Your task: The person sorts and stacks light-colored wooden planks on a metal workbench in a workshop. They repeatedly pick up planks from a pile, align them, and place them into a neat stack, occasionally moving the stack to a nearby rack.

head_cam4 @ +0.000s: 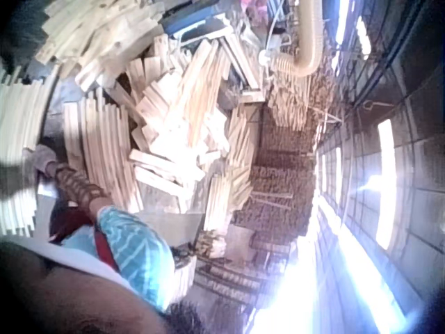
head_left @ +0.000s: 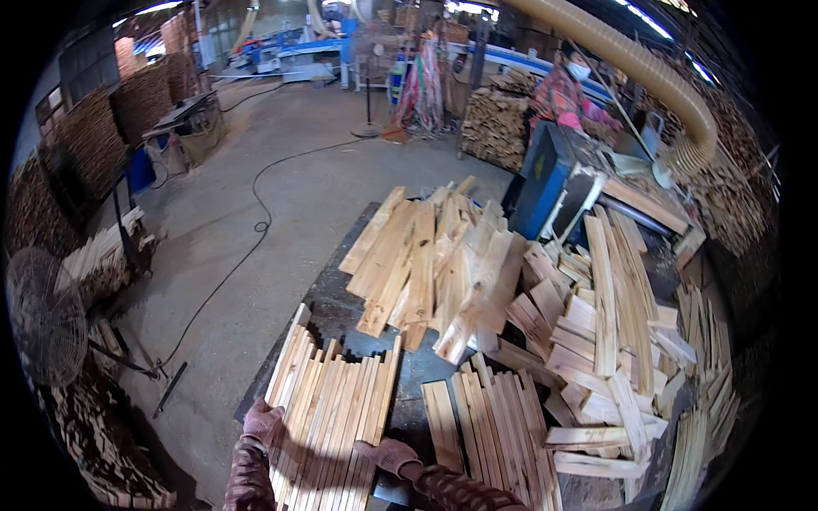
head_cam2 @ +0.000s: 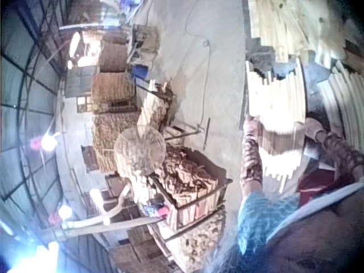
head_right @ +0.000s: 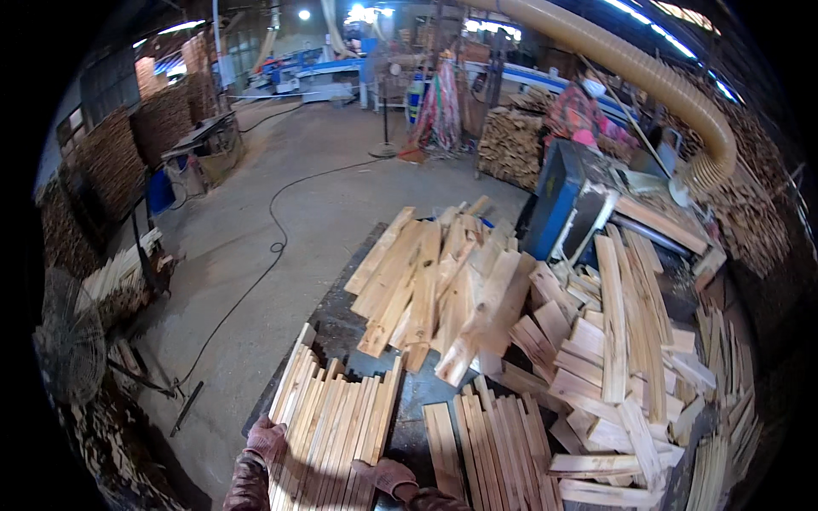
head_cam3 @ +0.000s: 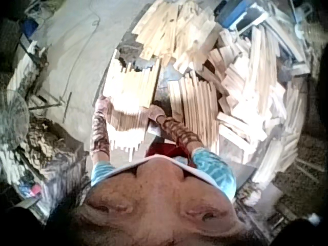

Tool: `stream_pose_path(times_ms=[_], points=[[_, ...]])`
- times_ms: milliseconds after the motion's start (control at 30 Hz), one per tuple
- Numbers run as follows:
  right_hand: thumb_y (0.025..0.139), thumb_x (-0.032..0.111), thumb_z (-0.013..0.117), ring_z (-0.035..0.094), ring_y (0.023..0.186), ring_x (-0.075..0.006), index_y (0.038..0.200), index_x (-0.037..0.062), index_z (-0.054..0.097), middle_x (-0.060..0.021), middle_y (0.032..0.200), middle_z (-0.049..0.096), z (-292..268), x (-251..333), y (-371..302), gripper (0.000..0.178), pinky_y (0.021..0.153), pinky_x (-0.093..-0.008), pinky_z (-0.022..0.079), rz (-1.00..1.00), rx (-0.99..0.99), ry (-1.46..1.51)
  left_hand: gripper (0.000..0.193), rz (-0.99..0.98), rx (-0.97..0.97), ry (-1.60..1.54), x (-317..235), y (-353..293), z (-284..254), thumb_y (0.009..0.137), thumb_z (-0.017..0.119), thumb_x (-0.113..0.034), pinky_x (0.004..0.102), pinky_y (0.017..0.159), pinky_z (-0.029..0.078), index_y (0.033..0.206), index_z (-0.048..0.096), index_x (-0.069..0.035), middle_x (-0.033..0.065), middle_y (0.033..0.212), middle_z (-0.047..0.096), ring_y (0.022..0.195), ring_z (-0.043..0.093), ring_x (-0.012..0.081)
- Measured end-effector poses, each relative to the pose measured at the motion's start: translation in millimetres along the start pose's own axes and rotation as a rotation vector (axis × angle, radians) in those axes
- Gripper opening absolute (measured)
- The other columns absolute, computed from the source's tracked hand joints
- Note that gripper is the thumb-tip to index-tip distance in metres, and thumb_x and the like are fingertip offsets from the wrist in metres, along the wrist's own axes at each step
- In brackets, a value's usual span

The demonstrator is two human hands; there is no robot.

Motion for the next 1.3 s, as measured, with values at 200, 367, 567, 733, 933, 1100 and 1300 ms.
stream_pose_path(times_ms=[200, 367, 567, 733, 933, 1100, 1300], points=[[0.084, 0.079, 0.045, 0.066, 0.109, -0.0419, 0.121, -0.0036, 0.062, -0.0277, 0.113, 0.068, 32.4, -3.8, 15.0, 0.092, 0.090, -0.0495, 0.052, -0.147, -0.029, -0.081, 0.066, -0.012, -0.019, 0.323, 77.0, 54.5, 2.7, 0.083, 0.072, -0.031, 0.0381, 0.087, 0.051, 0.137, 0.049, -0.002, 0.0165, 0.106, 0.068, 0.095, 0.065, 0.0278], [0.093, 0.059, 0.048, 0.064, 0.111, -0.0405, 0.127, -0.0035, 0.053, -0.0276, 0.119, 0.063, 20.6, -26.2, -56.0, 0.071, 0.094, -0.0480, 0.050, -0.406, -0.196, -0.053, 0.065, 0.533, -0.215, 0.098, -53.1, -43.1, 61.4, 0.092, 0.064, -0.016, 0.0399, 0.110, 0.039, 0.150, 0.037, -0.003, 0.0224, 0.143, 0.052, 0.131, 0.051, 0.0328], [0.092, 0.031, 0.059, 0.062, 0.105, -0.0394, 0.121, 0.0054, 0.060, -0.0216, 0.119, 0.062, -84.4, -156.7, -163.9, 0.039, 0.088, -0.0478, 0.050, -0.526, -0.819, 0.025, 0.065, 0.479, 0.311, -0.523, -76.9, -181.8, 218.0, 0.093, 0.065, -0.009, 0.0378, 0.118, 0.030, 0.150, 0.036, 0.002, 0.0201, 0.153, 0.041, 0.142, 0.039, 0.0284], [0.084, 0.036, 0.068, 0.058, 0.110, -0.0413, 0.139, 0.0097, 0.048, -0.0198, 0.134, 0.055, -198.0, -258.4, -219.8, 0.064, 0.093, -0.0482, 0.049, -0.170, -1.396, 0.149, 0.090, 0.316, 0.166, -0.009, -44.8, -247.7, 325.0, 0.082, 0.078, -0.035, 0.0413, 0.110, 0.039, 0.150, 0.032, 0.002, 0.0283, 0.143, 0.048, 0.132, 0.049, 0.0389], [0.075, 0.058, 0.068, 0.045, 0.127, -0.0348, 0.142, 0.0002, 0.039, -0.0180, 0.138, 0.048, -304.0, -305.0, -201.4, 0.093, 0.106, -0.0485, 0.034, 0.042, -1.424, -0.254, 0.081, 0.078, 0.092, -0.515, -43.7, -256.3, 385.8, 0.083, 0.079, -0.032, 0.0373, 0.098, 0.046, 0.144, 0.040, 0.004, 0.0204, 0.130, 0.057, 0.114, 0.056, 0.0289], [0.073, 0.054, 0.072, 0.051, 0.120, -0.0333, 0.132, 0.0050, 0.046, -0.0157, 0.128, 0.056, -318.3, -313.5, -208.6, 0.081, 0.100, -0.0467, 0.039, -0.009, -1.381, -0.230, 0.062, 0.108, 0.106, -0.365, -71.7, -256.1, 390.6, 0.080, 0.080, -0.023, 0.0356, 0.088, 0.051, 0.129, 0.053, 0.003, 0.0138, 0.116, 0.061, 0.101, 0.059, 0.0222], [0.080, 0.044, 0.074, 0.058, 0.117, -0.0303, 0.138, -0.0047, 0.046, -0.0204, 0.129, 0.060, -273.8, -337.2, -261.4, 0.080, 0.099, -0.0407, 0.046, -0.422, -0.905, 0.826, 0.045, -0.183, 0.255, -0.525, -84.2, -269.3, 392.9, 0.081, 0.071, -0.009, 0.0389, 0.076, 0.054, 0.122, 0.055, -0.001, 0.0140, 0.100, 0.065, 0.087, 0.063, 0.0260]])
Point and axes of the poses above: each hand's wrist, its own y-axis towards the middle knuckle, its own z-axis out of the palm, x = y × z, the point moved 1 cm from there along y, towards the middle knuckle
